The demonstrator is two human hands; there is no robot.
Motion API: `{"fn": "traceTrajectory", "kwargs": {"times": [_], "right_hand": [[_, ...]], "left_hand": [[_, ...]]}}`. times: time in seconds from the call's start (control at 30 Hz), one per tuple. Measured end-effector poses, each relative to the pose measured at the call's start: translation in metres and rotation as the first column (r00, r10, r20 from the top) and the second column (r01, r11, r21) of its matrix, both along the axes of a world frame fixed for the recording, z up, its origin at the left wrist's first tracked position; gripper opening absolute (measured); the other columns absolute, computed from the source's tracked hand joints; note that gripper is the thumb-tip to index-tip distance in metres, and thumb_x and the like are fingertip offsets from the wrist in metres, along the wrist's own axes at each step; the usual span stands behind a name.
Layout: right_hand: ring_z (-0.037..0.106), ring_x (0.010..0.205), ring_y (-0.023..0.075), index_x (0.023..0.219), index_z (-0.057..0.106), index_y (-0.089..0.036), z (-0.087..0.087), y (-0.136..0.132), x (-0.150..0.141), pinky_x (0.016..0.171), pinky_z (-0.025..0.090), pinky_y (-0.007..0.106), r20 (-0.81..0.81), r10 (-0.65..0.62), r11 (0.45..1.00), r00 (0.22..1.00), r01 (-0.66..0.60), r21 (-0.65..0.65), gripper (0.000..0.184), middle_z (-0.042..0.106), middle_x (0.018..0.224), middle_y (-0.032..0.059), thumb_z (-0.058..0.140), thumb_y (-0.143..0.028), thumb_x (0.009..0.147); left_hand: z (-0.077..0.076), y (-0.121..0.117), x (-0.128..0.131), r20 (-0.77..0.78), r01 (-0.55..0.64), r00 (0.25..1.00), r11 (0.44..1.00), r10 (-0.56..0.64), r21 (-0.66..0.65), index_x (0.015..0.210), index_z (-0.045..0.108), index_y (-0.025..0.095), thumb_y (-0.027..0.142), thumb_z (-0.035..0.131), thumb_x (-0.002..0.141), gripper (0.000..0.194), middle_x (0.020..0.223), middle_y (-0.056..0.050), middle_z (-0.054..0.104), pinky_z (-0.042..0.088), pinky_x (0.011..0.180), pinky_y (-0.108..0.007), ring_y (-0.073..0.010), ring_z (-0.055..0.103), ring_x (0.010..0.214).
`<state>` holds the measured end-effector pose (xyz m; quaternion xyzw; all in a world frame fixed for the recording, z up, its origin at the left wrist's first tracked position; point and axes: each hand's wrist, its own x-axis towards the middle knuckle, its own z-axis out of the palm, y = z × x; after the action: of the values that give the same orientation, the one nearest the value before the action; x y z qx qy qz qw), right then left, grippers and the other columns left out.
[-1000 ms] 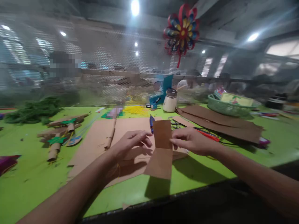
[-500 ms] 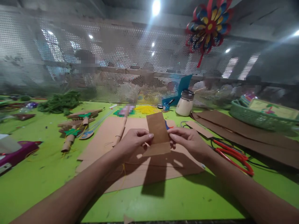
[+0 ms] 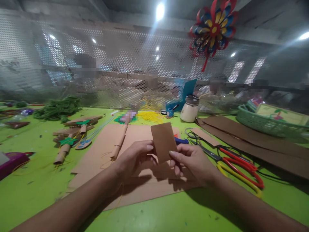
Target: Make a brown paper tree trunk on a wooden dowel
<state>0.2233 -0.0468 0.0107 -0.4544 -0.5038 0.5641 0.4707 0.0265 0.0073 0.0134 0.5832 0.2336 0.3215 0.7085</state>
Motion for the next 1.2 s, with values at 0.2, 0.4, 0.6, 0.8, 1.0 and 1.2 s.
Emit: {"fn": "traceTrajectory", "kwargs": {"times": [0.2, 0.4, 0.6, 0.8, 1.0, 1.2], "right_hand": [[0.051, 0.035, 0.0056, 0.068, 0.059, -0.016, -0.015, 0.000, -0.002, 0.032, 0.034, 0.016, 0.043, 0.075, 0.996, 0.996, -0.073, -0.043, 0.038, 0.065, 0.057, -0.0007, 0.072, -0.051, 0.076], [0.054, 0.043, 0.0083, 0.069, 0.061, -0.016, -0.002, -0.003, 0.000, 0.040, 0.041, 0.020, 0.169, 0.011, 0.997, 0.986, -0.023, 0.071, 0.043, 0.063, 0.058, 0.0004, 0.066, -0.058, 0.078], [0.061, 0.061, 0.0155, 0.078, 0.068, -0.016, 0.025, -0.012, 0.069, 0.060, 0.050, 0.029, 0.582, -0.201, 0.951, 0.788, 0.014, 0.309, 0.038, 0.068, 0.070, 0.0058, 0.056, -0.051, 0.087], [0.067, 0.087, 0.0283, 0.101, 0.073, -0.016, 0.016, -0.050, 0.162, 0.074, 0.050, 0.037, 0.977, -0.186, 0.973, 0.109, -0.116, 0.198, 0.034, 0.072, 0.100, 0.0151, 0.055, -0.037, 0.082], [0.063, 0.070, 0.0202, 0.134, 0.055, -0.015, 0.000, -0.068, 0.182, 0.065, 0.047, 0.027, 0.982, -0.095, 0.991, 0.163, -0.075, 0.108, 0.063, 0.069, 0.082, 0.0063, 0.054, -0.017, 0.071], [0.064, 0.077, 0.0215, 0.136, 0.052, -0.015, -0.011, -0.046, 0.171, 0.066, 0.045, 0.026, 0.987, -0.112, 0.994, 0.116, 0.013, 0.111, 0.072, 0.070, 0.090, 0.0081, 0.058, -0.011, 0.064]], "left_hand": [[-0.004, 0.002, 0.003, -0.096, -0.194, 0.976, 0.981, 0.195, 0.020, 0.091, 0.070, 0.015, 0.045, 0.067, 0.080, 0.033, 0.085, -0.010, 0.071, 0.048, 0.069, -0.030, -0.0191, 0.063, 0.074], [-0.009, 0.010, 0.001, -0.088, -0.308, 0.947, 0.951, 0.308, 0.007, 0.090, 0.071, 0.013, 0.037, 0.077, 0.071, 0.032, 0.079, -0.010, 0.072, 0.051, 0.064, -0.031, -0.0222, 0.066, 0.075], [-0.009, 0.015, -0.002, -0.059, -0.325, 0.946, 0.938, 0.320, -0.120, 0.097, 0.070, 0.012, 0.029, 0.079, 0.069, 0.034, 0.094, -0.013, 0.074, 0.055, 0.073, -0.033, -0.0234, 0.069, 0.085], [-0.004, 0.013, 0.001, -0.071, -0.329, 0.944, 0.921, 0.322, -0.208, 0.093, 0.068, 0.012, 0.019, 0.075, 0.073, 0.022, 0.088, -0.011, 0.074, 0.058, 0.067, -0.028, -0.0191, 0.070, 0.076], [-0.005, 0.014, 0.001, -0.015, -0.260, 0.965, 0.940, 0.264, -0.219, 0.094, 0.068, 0.014, 0.014, 0.070, 0.077, 0.017, 0.091, -0.010, 0.074, 0.059, 0.072, -0.028, -0.0178, 0.070, 0.078], [-0.002, 0.016, -0.004, 0.019, -0.219, 0.974, 0.961, 0.225, -0.172, 0.084, 0.068, 0.014, 0.014, 0.069, 0.077, 0.007, 0.073, -0.005, 0.071, 0.058, 0.067, -0.024, -0.0135, 0.067, 0.063]]}}
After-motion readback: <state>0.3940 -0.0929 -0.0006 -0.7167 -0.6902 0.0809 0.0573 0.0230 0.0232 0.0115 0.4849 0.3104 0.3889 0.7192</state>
